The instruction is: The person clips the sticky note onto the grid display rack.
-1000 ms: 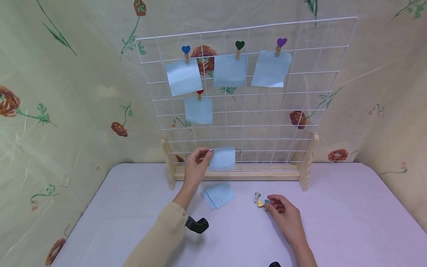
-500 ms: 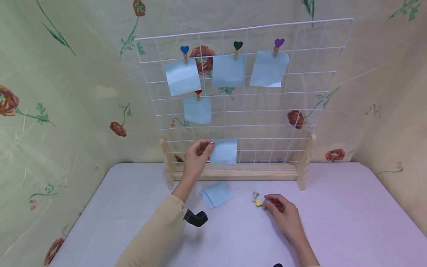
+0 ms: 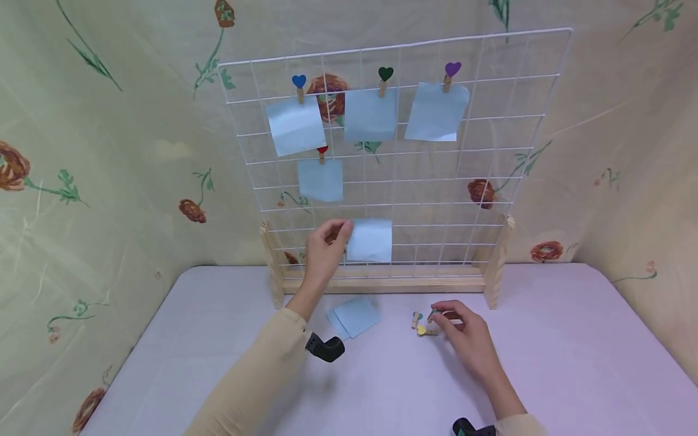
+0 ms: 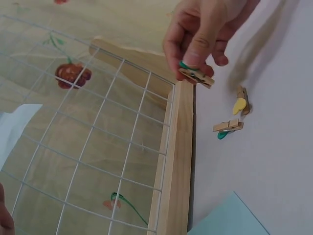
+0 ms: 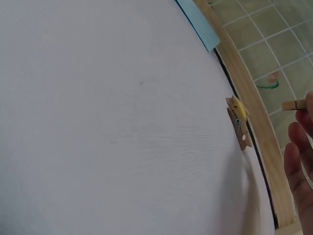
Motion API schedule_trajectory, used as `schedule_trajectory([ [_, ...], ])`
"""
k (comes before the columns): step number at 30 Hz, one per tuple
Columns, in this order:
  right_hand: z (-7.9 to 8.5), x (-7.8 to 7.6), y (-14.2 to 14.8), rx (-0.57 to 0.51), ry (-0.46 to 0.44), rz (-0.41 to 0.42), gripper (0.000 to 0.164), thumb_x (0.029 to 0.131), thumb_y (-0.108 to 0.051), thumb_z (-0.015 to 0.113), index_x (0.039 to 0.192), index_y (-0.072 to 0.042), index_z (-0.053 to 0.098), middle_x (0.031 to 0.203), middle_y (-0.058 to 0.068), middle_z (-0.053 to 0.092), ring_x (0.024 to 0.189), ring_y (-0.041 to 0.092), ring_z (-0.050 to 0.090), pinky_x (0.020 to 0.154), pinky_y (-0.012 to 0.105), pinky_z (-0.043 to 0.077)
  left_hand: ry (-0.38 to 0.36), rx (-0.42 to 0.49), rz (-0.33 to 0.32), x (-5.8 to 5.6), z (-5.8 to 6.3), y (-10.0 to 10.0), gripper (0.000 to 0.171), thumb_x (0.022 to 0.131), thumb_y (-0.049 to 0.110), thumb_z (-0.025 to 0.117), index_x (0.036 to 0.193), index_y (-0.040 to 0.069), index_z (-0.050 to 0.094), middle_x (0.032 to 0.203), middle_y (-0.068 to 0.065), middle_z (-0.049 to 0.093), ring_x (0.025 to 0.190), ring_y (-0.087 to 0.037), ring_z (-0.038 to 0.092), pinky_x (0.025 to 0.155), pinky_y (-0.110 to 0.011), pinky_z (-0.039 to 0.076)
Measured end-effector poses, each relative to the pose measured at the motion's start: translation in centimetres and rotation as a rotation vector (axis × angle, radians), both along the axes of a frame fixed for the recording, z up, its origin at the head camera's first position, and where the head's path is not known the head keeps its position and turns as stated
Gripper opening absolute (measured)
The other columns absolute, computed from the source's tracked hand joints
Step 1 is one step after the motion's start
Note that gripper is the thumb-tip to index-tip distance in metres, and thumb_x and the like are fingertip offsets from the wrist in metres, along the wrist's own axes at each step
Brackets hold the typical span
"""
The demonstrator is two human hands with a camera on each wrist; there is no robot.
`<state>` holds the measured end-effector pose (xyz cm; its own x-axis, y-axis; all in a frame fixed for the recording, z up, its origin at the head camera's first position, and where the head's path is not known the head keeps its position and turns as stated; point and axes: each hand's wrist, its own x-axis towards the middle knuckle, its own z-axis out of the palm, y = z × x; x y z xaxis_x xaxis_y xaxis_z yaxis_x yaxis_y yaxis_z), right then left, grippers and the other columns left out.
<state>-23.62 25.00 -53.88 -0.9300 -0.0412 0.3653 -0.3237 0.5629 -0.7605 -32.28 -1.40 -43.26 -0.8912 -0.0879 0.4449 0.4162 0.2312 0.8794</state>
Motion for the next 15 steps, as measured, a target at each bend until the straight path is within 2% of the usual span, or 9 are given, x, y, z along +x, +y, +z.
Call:
schedule_trajectory([
  [6,2.3,-0.7,-0.1,0.067,0.048,-0.005,0.019,0.093,-0.020,0.060,0.108,-0.010,0.063,0.102,0.006,0.068,0.093,-0.019,0.048,0.071,0.009,0.045,-0.010,0.000,0.023,0.0,0.7,0.4,0.022,0.093,0.031,0.060,0.102,0.013,0.068,0.094,-0.002,0.067,0.084,-0.010,0.059,0.070,-0.022,0.050],
  [11,4.0,-1.3,-0.5,0.103,0.076,0.006,0.020,0.094,-0.019,0.059,0.110,-0.008,0.062,0.103,0.008,0.067,0.093,-0.018,0.045,0.073,0.009,0.044,-0.035,0.007,0.008,-0.1,0.9,0.6,0.021,0.093,0.031,0.059,0.103,0.015,0.067,0.095,0.000,0.066,0.086,-0.009,0.058,0.069,-0.023,0.050],
  [15,5.3,-1.6,-0.9,0.111,0.101,0.020,0.019,0.093,-0.018,0.059,0.110,-0.009,0.062,0.102,0.007,0.066,0.091,-0.016,0.047,0.074,0.008,0.043,-0.021,-0.008,0.006,-0.2,1.2,0.7,0.021,0.093,0.031,0.060,0.103,0.015,0.068,0.095,0.000,0.067,0.085,-0.010,0.059,0.069,-0.023,0.051],
])
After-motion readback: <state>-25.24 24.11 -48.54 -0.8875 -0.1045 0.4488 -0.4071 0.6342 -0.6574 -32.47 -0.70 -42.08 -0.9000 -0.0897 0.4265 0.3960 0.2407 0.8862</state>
